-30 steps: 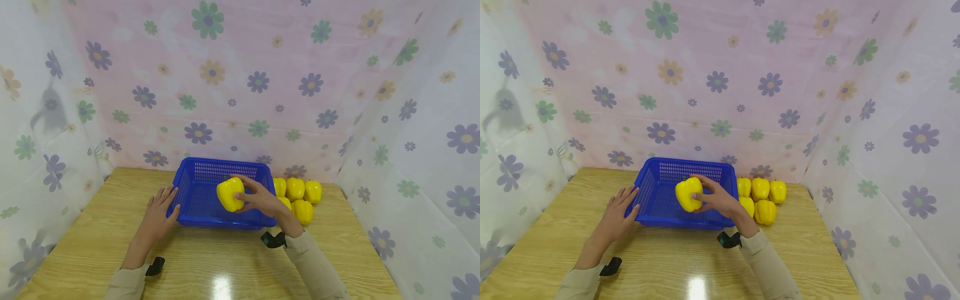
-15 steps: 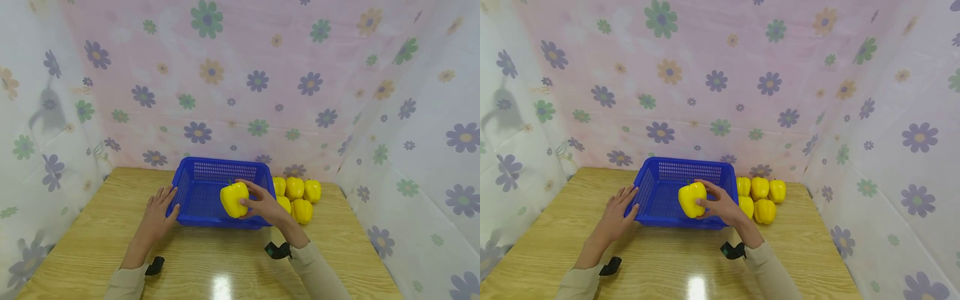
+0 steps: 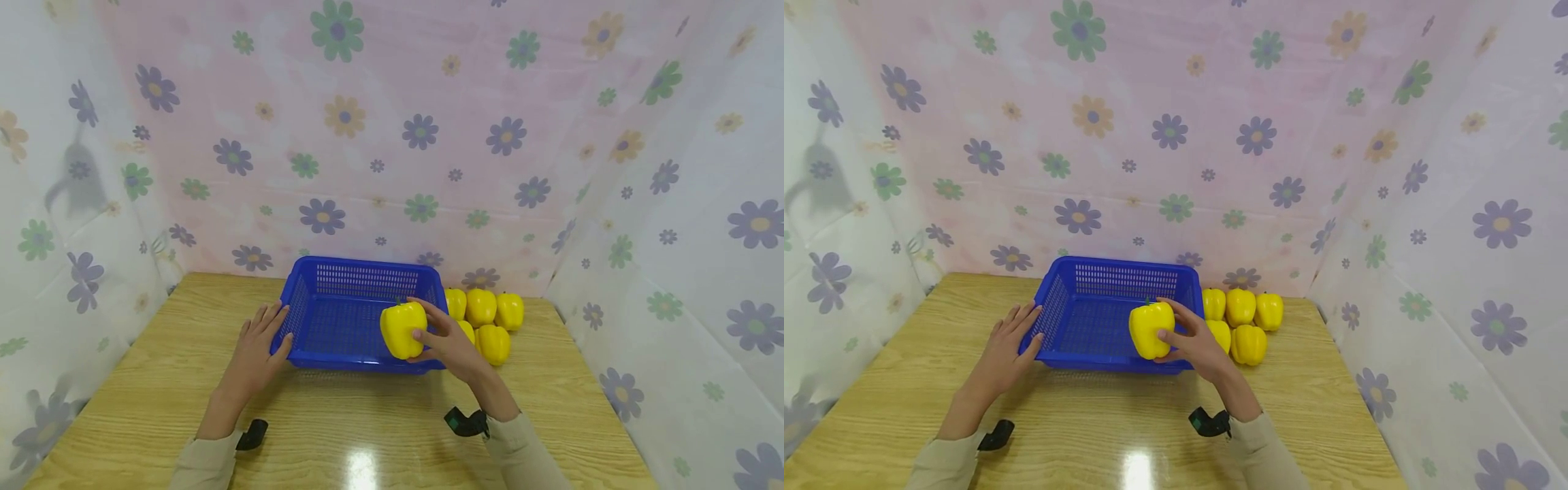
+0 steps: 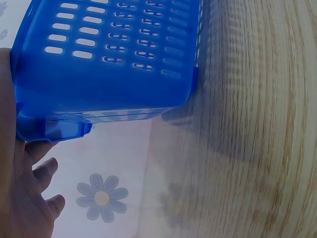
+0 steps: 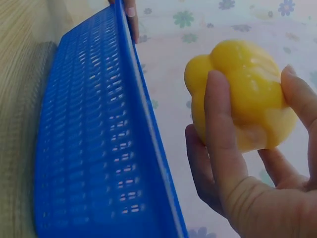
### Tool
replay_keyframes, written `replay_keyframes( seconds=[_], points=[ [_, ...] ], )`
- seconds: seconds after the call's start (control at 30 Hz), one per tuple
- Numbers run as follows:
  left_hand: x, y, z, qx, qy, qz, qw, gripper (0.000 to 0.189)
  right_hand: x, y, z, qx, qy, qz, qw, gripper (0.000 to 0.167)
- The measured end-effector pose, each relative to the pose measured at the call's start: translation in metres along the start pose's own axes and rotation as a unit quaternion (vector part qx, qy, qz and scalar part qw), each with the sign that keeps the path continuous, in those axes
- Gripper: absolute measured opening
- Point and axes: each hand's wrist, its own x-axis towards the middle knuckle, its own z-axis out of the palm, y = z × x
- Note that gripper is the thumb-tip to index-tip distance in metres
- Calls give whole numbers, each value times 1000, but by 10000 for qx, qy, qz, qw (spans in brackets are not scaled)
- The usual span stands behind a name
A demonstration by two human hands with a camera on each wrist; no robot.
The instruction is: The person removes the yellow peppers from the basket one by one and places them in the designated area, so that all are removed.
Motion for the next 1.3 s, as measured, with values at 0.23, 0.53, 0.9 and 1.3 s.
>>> replay_keyframes(
  seconds=[0.23, 0.53, 0.9, 1.3],
  points=[
    [-1, 1, -1, -56, 19, -8, 10000, 60, -10, 15, -13, 123, 169, -141, 9997, 64],
    [1, 0, -1, -50, 98, 47, 9999, 60, -30, 17, -38, 87, 348, -175, 9992, 68],
    [0, -2, 1, -58, 75, 51, 9999, 59, -65, 31, -77, -30, 508, -488, 9975, 59],
    [-1, 0, 0, -60, -4, -13, 10000, 59, -101, 50, -119, 21, 834, -878, 9926, 59]
  ],
)
